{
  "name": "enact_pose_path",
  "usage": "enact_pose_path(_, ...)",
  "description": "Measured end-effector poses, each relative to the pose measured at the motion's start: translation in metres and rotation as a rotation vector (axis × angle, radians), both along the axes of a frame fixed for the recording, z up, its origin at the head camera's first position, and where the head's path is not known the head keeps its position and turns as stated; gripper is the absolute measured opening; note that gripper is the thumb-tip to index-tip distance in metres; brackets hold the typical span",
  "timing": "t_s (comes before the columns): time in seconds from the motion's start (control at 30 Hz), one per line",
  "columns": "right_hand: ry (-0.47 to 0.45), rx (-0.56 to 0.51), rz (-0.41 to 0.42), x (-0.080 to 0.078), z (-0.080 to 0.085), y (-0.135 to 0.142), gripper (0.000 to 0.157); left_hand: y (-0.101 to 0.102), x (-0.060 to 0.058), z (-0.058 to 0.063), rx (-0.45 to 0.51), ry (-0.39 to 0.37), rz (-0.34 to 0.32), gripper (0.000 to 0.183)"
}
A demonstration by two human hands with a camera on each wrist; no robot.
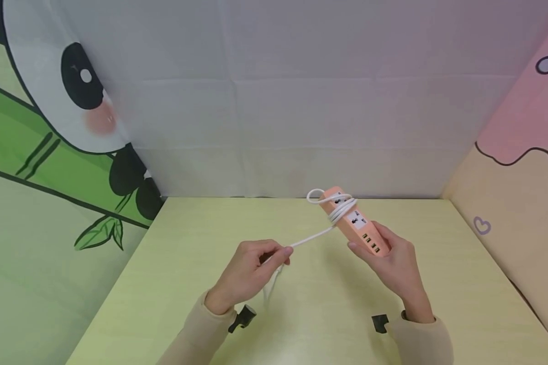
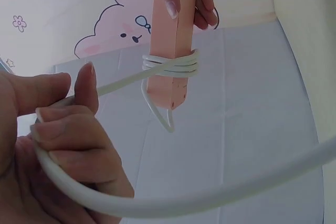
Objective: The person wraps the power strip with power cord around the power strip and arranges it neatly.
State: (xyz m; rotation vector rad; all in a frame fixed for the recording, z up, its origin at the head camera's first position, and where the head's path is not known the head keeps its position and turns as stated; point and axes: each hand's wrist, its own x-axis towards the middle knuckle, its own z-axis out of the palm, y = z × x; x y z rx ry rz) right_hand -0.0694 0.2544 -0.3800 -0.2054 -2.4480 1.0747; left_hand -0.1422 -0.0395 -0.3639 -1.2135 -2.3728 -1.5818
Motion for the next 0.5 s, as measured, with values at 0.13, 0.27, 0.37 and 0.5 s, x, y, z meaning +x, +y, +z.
enact_pose_path(0.13,0.012,0.025,-0.043,0.004,-0.004,-0.003,0.065,-0.008,0.000,-0.001,0.025,-0.013,-0.011,0.026)
enact_pose_path(0.27,0.015,0.020,-0.077,0.008,-0.008,-0.004,0.065,-0.015,0.001,0.000,0.041,-0.001,-0.025,0.025)
enact_pose_path(0.37,0.011,0.009,-0.083,0.012,-0.009,-0.006,0.066,-0.019,0.002,0.000,0.049,0.005,-0.035,0.024)
enact_pose_path(0.5,0.001,0.009,-0.092,0.016,-0.009,-0.013,0.067,-0.023,0.004,-0.001,0.062,0.017,-0.049,0.023)
